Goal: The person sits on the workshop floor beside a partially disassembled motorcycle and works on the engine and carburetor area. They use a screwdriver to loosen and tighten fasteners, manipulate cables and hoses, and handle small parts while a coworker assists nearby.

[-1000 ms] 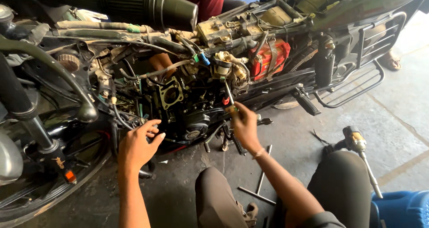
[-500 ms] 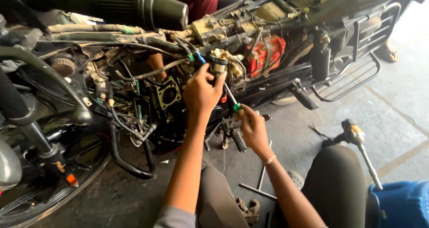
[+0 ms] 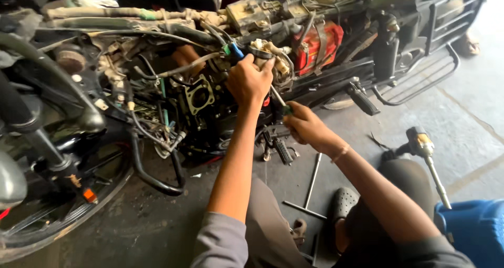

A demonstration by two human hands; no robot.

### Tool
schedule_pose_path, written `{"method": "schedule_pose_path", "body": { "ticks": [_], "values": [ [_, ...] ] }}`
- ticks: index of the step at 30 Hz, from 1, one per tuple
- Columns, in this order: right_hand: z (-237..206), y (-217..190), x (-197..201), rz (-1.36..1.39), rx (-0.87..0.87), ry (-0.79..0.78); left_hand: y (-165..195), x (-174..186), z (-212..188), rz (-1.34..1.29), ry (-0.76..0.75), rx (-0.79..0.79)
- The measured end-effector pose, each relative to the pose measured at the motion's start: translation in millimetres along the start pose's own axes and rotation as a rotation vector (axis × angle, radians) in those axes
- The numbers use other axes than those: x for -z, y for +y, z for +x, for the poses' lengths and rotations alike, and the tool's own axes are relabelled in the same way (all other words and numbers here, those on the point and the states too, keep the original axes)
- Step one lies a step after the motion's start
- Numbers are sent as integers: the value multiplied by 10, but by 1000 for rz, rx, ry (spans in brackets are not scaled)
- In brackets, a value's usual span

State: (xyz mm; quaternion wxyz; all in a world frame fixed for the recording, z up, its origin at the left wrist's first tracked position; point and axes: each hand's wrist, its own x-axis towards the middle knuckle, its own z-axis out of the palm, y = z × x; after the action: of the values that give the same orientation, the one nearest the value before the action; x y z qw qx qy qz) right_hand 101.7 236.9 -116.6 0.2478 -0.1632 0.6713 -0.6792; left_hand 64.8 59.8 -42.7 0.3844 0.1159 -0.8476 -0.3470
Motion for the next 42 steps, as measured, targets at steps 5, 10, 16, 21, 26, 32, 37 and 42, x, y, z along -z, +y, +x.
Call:
{"method": "schedule_pose_path", "body": {
  "ticks": [5, 10, 16, 21, 26, 32, 37, 42],
  "values": [
    [-322, -11, 113, -147, -97, 27, 169, 140, 97, -67, 71, -91],
    [-448, 22, 347, -239, -50, 87, 641, 252, 381, -292, 199, -463],
    [-552, -115, 837, -422, 58, 187, 731, 648, 628, -48, -38, -526],
    [-526, -329, 1163, -622, 344, 261, 163, 860, 655, 454, -351, -851],
    [-292, -264, 1109, -430, 331, 329, -166, 521, 664, 496, -244, -1079],
    [-122, -179, 959, -534, 440, 341, -339, 304, 885, 449, -169, -1130],
    [-122, -158, 840, -493, 419, 341, -335, 115, 1034, 412, -132, -1129],
    [-121, -87, 763, -289, 374, 353, -235, 105, 1125, 509, -293, -1039]
  ]
}}
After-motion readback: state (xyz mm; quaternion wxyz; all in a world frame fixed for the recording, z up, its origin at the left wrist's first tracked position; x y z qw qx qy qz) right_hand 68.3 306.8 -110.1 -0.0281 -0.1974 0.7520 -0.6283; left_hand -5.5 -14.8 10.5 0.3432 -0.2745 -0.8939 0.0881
